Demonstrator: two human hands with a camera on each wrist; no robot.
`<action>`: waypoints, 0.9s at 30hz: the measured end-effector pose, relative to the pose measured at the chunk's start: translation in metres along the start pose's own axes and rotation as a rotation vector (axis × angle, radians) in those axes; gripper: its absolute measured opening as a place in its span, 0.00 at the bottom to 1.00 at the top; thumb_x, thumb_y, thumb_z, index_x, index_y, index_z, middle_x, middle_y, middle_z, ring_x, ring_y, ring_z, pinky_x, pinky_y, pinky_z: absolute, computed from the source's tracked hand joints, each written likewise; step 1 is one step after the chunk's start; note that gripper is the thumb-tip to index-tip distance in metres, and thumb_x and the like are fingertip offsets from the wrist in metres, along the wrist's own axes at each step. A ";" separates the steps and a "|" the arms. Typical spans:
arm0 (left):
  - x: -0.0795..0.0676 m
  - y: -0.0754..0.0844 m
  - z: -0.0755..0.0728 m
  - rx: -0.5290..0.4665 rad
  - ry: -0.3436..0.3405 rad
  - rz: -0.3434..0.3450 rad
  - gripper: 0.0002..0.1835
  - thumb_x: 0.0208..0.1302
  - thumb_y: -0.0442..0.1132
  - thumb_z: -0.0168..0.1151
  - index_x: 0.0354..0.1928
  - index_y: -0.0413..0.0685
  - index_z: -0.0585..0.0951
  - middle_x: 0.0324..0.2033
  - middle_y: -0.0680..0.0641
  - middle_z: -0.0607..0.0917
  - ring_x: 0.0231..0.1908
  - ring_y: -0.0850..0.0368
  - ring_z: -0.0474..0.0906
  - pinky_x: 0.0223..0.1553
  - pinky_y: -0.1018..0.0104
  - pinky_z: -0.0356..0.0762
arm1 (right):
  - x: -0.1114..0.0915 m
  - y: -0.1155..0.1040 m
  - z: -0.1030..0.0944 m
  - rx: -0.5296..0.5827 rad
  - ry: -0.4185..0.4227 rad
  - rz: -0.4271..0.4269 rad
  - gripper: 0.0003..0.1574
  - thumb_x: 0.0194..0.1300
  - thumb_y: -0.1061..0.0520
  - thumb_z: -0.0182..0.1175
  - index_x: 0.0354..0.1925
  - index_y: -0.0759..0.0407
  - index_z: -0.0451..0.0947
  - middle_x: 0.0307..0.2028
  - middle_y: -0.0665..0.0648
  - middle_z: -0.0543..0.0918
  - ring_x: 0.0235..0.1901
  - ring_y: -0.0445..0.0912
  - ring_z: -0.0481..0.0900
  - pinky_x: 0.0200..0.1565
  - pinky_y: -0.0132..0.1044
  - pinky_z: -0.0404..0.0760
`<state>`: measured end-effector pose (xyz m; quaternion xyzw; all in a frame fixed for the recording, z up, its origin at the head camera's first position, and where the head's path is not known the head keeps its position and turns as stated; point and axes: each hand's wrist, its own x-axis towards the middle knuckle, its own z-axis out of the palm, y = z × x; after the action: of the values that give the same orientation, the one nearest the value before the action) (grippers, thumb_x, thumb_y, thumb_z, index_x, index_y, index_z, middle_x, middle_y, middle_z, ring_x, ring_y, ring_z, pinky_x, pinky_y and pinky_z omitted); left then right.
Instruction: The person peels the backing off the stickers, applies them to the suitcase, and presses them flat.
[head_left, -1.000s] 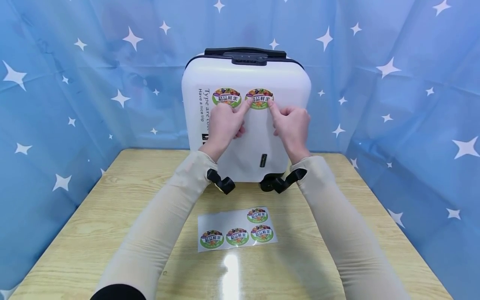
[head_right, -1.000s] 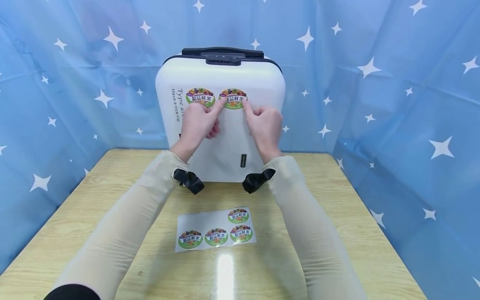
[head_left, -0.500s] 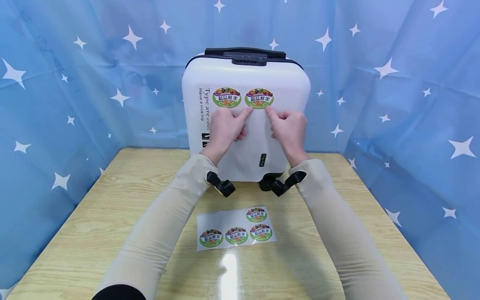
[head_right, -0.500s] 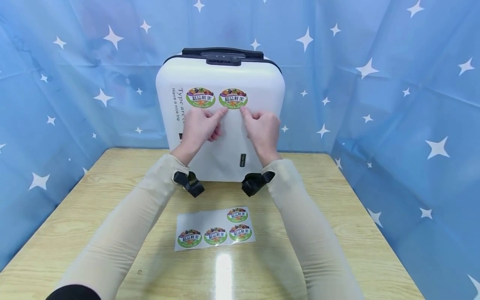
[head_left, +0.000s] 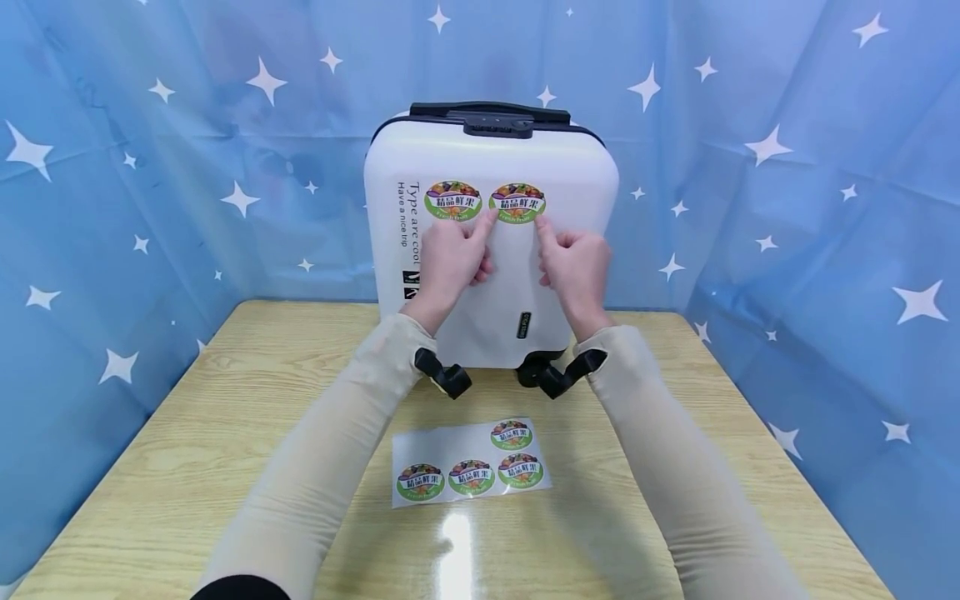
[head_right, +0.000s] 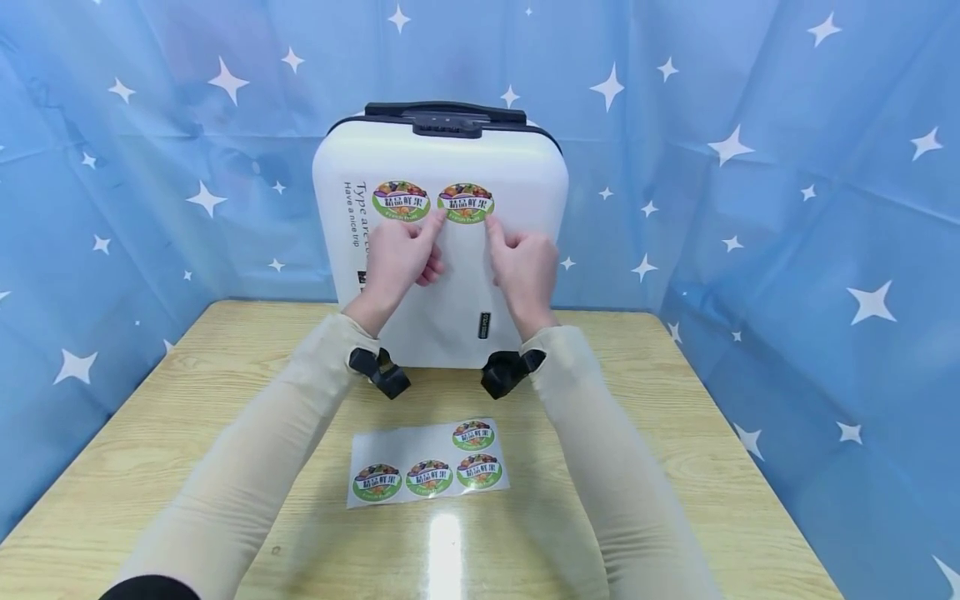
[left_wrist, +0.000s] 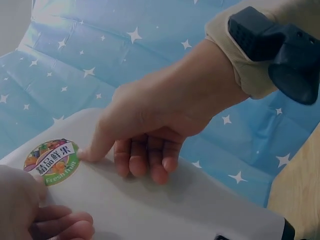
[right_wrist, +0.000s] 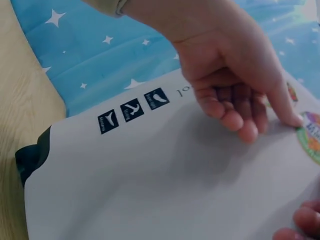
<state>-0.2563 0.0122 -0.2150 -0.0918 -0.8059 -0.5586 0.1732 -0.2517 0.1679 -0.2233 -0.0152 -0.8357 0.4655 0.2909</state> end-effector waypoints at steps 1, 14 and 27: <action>-0.001 -0.002 0.001 0.006 -0.004 0.005 0.31 0.64 0.59 0.52 0.16 0.39 0.81 0.11 0.48 0.79 0.12 0.55 0.77 0.17 0.66 0.77 | -0.002 0.001 0.002 -0.008 -0.006 -0.007 0.38 0.57 0.28 0.53 0.20 0.60 0.83 0.16 0.56 0.79 0.13 0.48 0.77 0.19 0.36 0.75; -0.012 -0.025 0.012 0.065 -0.016 0.014 0.30 0.62 0.58 0.56 0.12 0.43 0.79 0.09 0.52 0.78 0.11 0.58 0.76 0.15 0.66 0.72 | -0.016 0.013 0.018 -0.019 -0.071 -0.012 0.38 0.58 0.30 0.54 0.20 0.62 0.82 0.16 0.56 0.79 0.13 0.49 0.77 0.20 0.37 0.74; -0.026 -0.036 0.006 0.153 -0.081 0.119 0.25 0.64 0.54 0.56 0.14 0.45 0.78 0.11 0.52 0.78 0.16 0.58 0.74 0.17 0.68 0.65 | -0.042 0.030 0.017 0.036 -0.146 0.018 0.36 0.61 0.35 0.55 0.23 0.67 0.82 0.20 0.66 0.81 0.17 0.58 0.79 0.18 0.35 0.75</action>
<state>-0.2460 0.0064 -0.2583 -0.1487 -0.8457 -0.4799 0.1799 -0.2329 0.1593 -0.2731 0.0166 -0.8460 0.4829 0.2252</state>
